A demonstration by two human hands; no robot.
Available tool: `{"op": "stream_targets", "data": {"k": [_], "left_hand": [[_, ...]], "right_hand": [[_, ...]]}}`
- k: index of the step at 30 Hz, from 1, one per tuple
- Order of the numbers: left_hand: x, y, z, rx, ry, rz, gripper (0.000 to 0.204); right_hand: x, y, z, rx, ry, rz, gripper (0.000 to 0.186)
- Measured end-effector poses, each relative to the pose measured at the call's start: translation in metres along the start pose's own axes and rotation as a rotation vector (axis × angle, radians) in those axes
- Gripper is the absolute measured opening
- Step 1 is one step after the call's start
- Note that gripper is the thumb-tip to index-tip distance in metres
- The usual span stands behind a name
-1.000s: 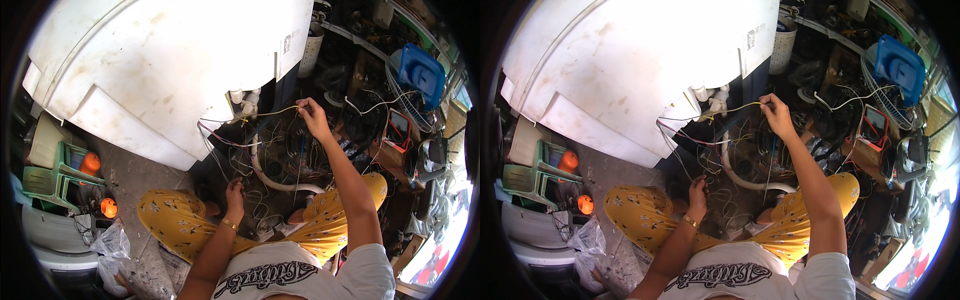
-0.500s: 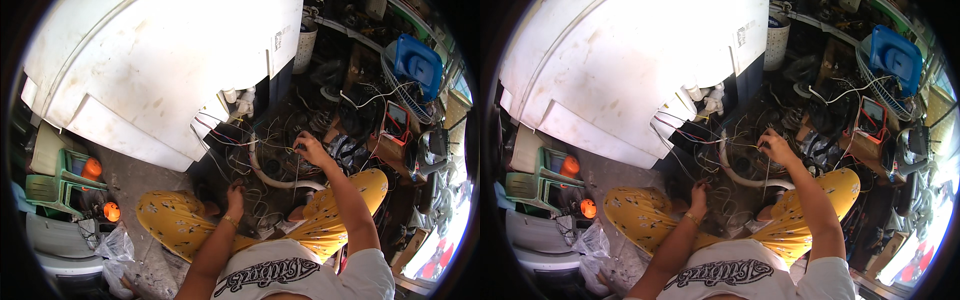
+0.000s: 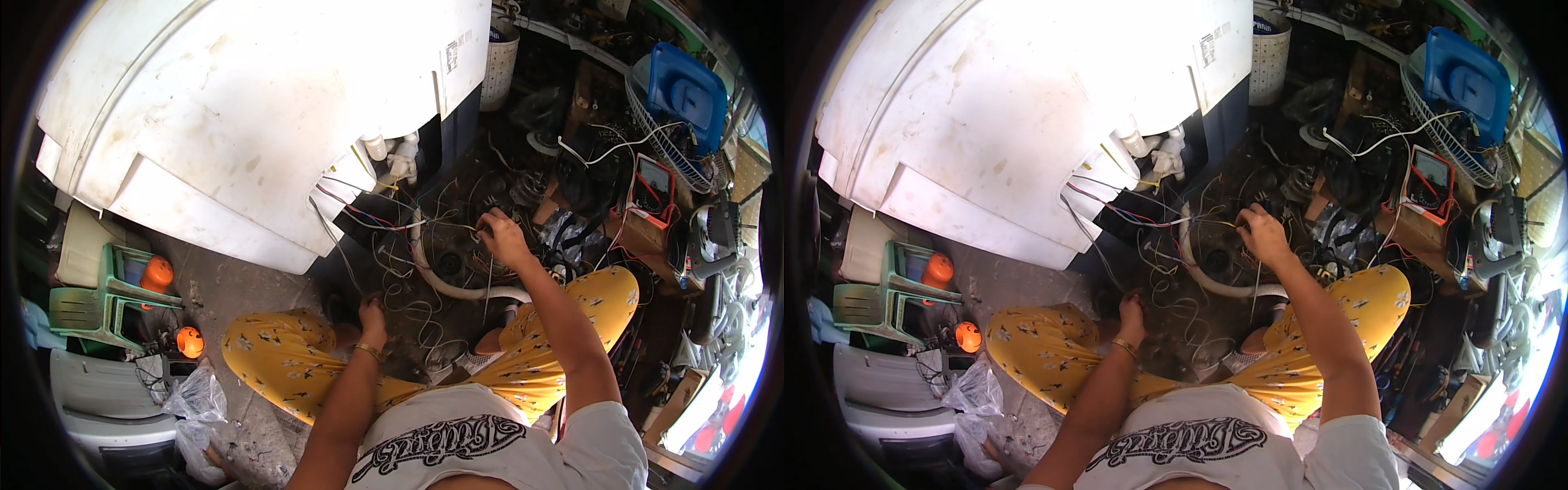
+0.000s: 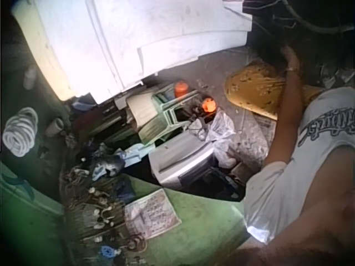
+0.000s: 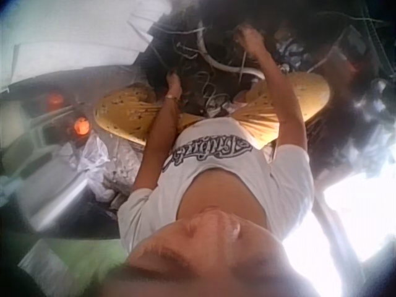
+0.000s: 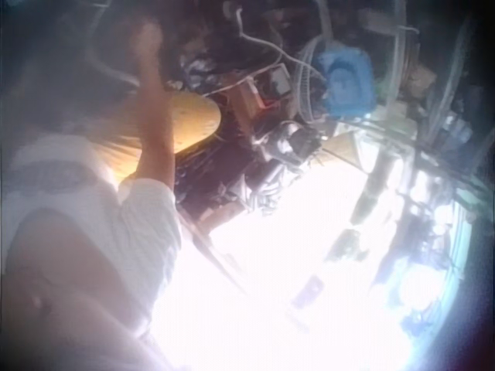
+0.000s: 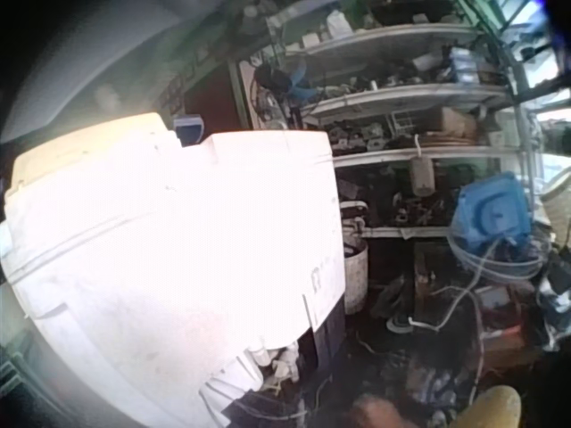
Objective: The person manipulates electrical wires and a capacitor at the base of a washing machine by hand, using a multimeter to check connections and handling an external electronic module.
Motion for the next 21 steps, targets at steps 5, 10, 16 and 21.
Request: {"op": "stream_targets", "data": {"k": [5,10,16,21], "left_hand": [[0.003,-0.006,-0.004,-0.098,0.055,0.084,0.027],[-0.002,0.000,0.003,-0.510,-0.213,0.084,0.029],[-0.005,0.001,-0.015,-0.741,-0.061,-0.178,0.071],[-0.003,-0.003,-0.011,-0.654,0.068,-0.283,0.087]], "right_hand": [[0.001,-0.001,-0.005,-0.001,-0.068,-0.046,0.012],[0.000,-0.001,-0.005,0.000,-0.098,-0.090,0.012],[0.004,-0.006,-0.027,-0.070,0.022,0.224,0.014],[-0.008,-0.019,-0.022,-0.244,-0.151,0.141,0.017]]}}
Point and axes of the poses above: each hand's wrist, its own x-axis away from the middle knuckle, its own y-axis out of the back of the hand, z = x × y, the point moved 1 cm from there along -x, towards the middle knuckle, and after that the axes turned 7 degrees about -y, right-handed, at the moved point
